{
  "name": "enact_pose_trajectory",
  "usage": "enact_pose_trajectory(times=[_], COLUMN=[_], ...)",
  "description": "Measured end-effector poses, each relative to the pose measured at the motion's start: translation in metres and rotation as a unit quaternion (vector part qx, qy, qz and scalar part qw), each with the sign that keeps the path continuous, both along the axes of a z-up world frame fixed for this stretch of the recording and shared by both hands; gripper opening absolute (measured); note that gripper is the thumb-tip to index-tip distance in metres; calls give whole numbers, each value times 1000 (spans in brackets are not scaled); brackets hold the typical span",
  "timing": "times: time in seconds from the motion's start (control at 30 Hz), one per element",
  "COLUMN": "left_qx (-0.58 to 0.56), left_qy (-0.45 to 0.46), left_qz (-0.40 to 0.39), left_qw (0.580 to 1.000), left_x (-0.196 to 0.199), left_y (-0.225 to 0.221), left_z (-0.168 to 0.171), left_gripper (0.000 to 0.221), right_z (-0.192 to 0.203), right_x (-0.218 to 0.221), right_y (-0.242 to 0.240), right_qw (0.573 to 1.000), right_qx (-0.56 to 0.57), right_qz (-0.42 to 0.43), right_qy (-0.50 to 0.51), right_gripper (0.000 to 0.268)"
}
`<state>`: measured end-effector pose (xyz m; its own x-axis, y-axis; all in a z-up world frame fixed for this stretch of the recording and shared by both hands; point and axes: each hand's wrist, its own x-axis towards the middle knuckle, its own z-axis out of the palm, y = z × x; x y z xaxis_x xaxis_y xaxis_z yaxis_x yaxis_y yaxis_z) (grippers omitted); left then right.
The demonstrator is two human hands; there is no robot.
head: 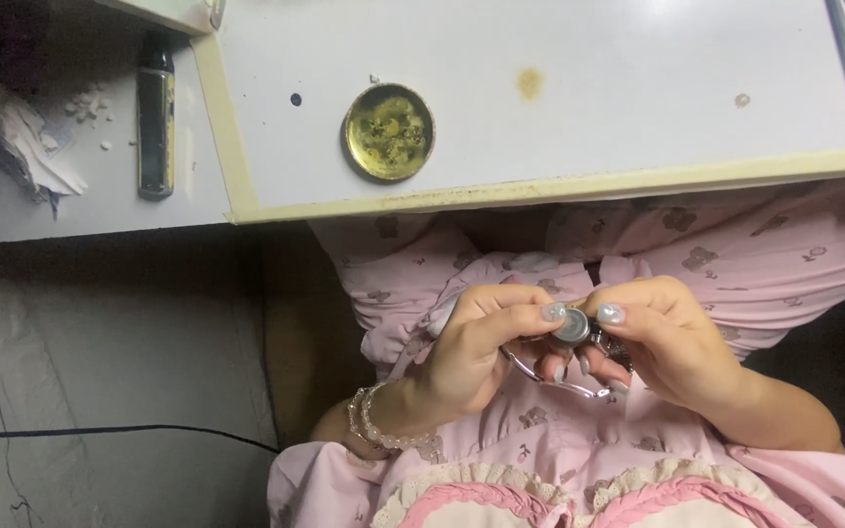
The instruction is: The person works at a watch repair bench on a metal wristwatch, using a small hammer and a punch tool to tap and adjust the watch band links. They pick up small pins and parts from a small dish, reposition the watch, and press components into place by hand.
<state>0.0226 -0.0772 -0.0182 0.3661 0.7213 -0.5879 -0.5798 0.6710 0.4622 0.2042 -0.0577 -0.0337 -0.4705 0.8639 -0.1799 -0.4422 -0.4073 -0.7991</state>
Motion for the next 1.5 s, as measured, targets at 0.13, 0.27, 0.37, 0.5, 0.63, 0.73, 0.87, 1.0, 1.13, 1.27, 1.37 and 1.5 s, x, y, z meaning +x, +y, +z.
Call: enact_pose_trajectory(times=[0.13,0.27,0.37,0.5,0.63,0.73,0.87,1.0,1.13,1.27,1.37,1.5], left_qx=[148,380,443,405,356,377,370,397,429,439,437,420], left_qy=[73,257,354,404,328,343,304,341,403,423,457,501], left_qz=[-4,-70,-83,-12,24,43,31,21,10,-8,-22,-51], left_qw=[986,886,819,820,875,859,877,852,809,792,774,755], left_x=[-5,-19,-23,-14,-13,-20,-24,-28,-29,-29,-28,-28], left_y=[10,28,49,56,61,66,74,84,95,106,114,122], left_z=[11,21,22,6,9,14,16,24,20,21,19,24], left_gripper=[21,20,14,9,16,20,26,29,28,25,24,23], right_z=[6,8,-7,20,18,15,31,37,36,23,21,23], right_x=[-5,-4,-1,-2,-4,-12,-21,-23,-23,-21,-21,-22], right_y=[12,28,37,45,47,47,49,55,59,66,72,80], right_qw=[997,973,935,896,890,882,876,848,758,682,673,666], right_qx=[67,196,266,292,213,189,175,234,358,434,438,441], right_qz=[4,2,-29,-87,-93,-118,-130,-135,-127,-146,-150,-138], right_qy=[-34,-117,-235,-323,-393,-416,-430,-455,-531,-570,-577,-586], right_gripper=[36,32,28,15,11,12,15,38,49,44,41,36])
